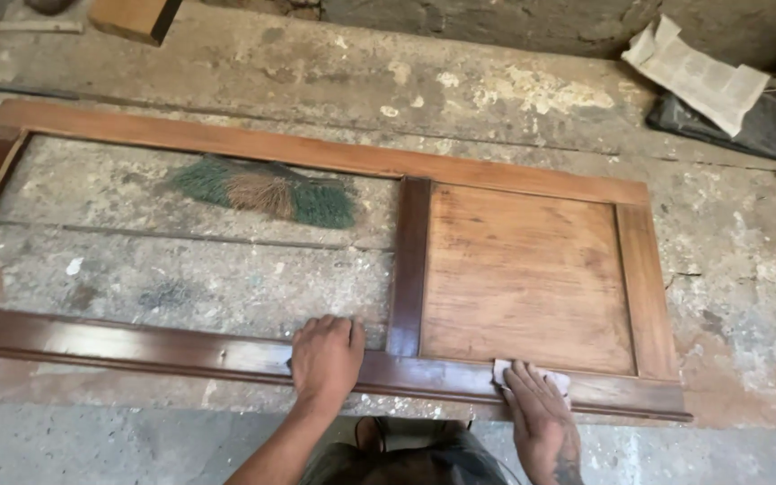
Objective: Sanding a wooden door frame with sandpaper on a workbench
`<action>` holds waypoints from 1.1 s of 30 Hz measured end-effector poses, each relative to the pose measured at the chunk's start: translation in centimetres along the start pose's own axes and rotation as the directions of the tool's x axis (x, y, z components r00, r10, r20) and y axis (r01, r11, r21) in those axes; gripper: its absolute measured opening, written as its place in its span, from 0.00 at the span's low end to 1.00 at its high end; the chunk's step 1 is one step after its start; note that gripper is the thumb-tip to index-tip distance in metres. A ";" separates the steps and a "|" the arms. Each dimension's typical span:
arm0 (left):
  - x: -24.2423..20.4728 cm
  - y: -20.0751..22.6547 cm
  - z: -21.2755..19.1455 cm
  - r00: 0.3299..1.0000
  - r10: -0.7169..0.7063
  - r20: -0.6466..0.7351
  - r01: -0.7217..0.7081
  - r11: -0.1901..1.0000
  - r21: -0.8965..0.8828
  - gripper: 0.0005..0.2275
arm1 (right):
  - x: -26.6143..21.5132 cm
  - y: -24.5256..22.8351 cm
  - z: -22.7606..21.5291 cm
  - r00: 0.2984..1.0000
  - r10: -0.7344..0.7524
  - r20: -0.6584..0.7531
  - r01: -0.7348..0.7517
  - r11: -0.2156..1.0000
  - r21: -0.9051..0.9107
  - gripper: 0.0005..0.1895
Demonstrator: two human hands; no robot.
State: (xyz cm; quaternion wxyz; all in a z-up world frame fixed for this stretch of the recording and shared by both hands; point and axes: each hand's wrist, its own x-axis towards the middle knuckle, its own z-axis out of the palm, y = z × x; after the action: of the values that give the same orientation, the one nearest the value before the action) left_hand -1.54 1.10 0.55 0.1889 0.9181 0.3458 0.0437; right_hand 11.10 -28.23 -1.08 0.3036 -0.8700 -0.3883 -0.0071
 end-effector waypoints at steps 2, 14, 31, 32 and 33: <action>0.4 -0.1 0.5 0.993 0.042 -0.113 -0.042 0.999 0.001 0.18 | 5.3 -4.7 0.3 0.477 0.700 0.531 -0.526 0.712 -0.465 0.13; 0.4 -0.7 1.3 0.984 0.064 -0.166 -0.066 0.998 -0.011 0.18 | -2.3 0.9 1.7 0.997 -0.044 -0.060 0.033 0.985 -0.167 0.20; 0.5 0.0 0.1 0.999 -0.006 -0.048 0.004 0.999 -0.039 0.19 | 2.3 -8.4 6.7 0.966 -0.216 0.140 0.195 0.969 0.151 0.13; 0.5 -0.2 0.1 0.998 -0.003 -0.067 0.002 1.000 -0.019 0.18 | 3.8 -12.0 7.3 0.904 -0.417 0.093 0.407 0.907 0.104 0.19; 0.4 -0.1 -0.1 0.998 -0.006 -0.067 0.005 1.000 -0.017 0.18 | 5.5 -11.8 7.3 0.904 -0.418 0.093 0.408 0.907 0.108 0.19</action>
State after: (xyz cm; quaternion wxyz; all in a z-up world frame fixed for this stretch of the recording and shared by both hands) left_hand -1.30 1.46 0.64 0.1848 0.9135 0.3542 0.0770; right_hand 5.27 -14.56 0.46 0.3096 -0.7531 -0.5804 -0.0051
